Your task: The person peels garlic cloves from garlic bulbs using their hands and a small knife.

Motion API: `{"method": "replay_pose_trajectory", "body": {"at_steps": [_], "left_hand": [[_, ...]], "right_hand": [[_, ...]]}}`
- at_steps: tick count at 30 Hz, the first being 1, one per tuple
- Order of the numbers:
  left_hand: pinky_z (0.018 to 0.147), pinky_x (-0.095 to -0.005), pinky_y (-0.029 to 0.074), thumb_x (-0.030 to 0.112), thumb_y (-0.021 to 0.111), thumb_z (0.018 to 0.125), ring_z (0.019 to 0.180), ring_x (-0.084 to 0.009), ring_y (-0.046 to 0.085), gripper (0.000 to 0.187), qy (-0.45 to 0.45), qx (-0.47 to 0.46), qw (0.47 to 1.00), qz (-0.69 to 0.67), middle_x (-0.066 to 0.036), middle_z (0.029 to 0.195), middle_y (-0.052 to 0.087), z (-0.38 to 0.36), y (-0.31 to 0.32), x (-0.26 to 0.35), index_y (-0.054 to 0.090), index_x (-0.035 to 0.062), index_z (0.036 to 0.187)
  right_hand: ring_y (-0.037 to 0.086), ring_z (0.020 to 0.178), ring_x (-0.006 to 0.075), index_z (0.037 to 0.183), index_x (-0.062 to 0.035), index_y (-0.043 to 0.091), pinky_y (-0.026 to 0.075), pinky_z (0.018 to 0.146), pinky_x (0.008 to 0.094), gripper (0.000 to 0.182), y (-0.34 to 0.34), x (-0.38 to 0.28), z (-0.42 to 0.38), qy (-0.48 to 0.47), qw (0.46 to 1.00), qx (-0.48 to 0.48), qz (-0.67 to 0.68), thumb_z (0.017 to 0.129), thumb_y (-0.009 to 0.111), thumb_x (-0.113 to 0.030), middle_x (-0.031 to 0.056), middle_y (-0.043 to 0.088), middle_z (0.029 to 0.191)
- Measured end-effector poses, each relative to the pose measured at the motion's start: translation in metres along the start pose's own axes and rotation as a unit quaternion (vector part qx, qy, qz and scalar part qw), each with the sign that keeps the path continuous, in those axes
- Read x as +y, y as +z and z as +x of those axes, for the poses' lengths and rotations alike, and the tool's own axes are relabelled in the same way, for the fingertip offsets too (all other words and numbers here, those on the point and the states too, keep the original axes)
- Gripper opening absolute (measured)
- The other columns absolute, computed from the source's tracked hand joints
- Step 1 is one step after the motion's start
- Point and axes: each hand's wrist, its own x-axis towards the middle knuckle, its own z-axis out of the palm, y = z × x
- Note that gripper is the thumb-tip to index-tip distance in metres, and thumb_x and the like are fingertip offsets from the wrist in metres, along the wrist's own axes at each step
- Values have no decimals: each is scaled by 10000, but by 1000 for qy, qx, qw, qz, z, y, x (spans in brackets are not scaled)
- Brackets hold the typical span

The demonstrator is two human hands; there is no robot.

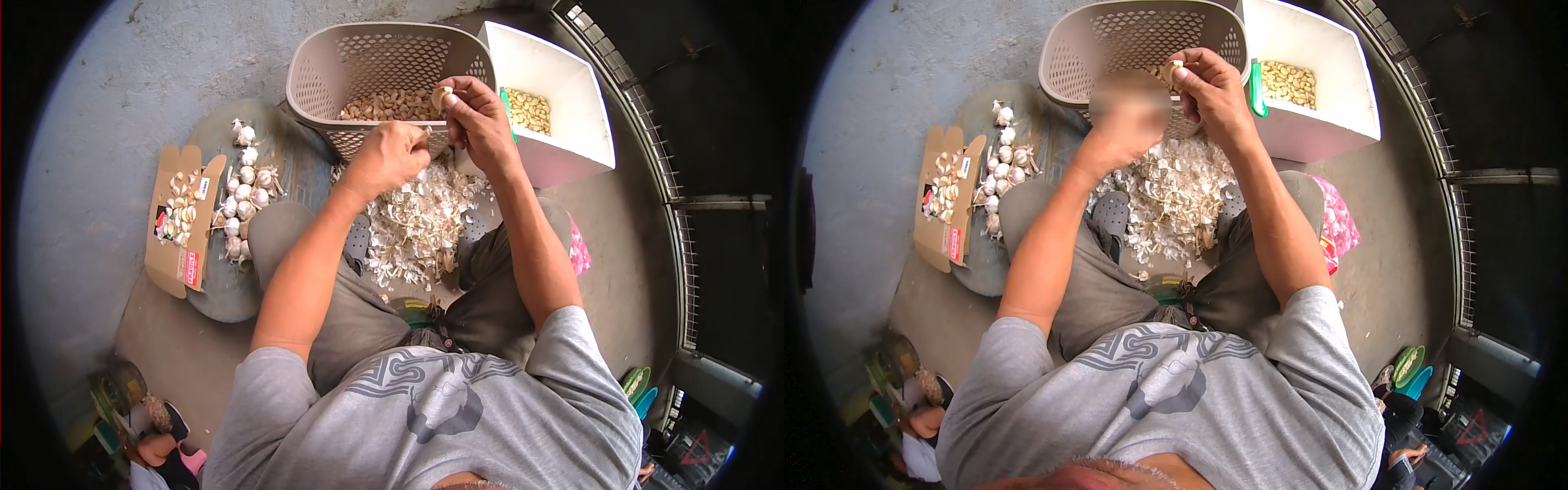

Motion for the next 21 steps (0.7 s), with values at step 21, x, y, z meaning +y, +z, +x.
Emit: {"method": "replay_pose_trajectory", "body": {"at_steps": [21], "left_hand": [[568,-259,496,146,660,972,655,-81,607,180,19,163,977,-134,-33,778,690,4,-3,-11,712,-26,982]], "right_hand": [[635,808,113,1092,37,687,523,716,294,195,16,-2,-11,-39,953,-56,-295,918,724,-42,76,710,871]]}}
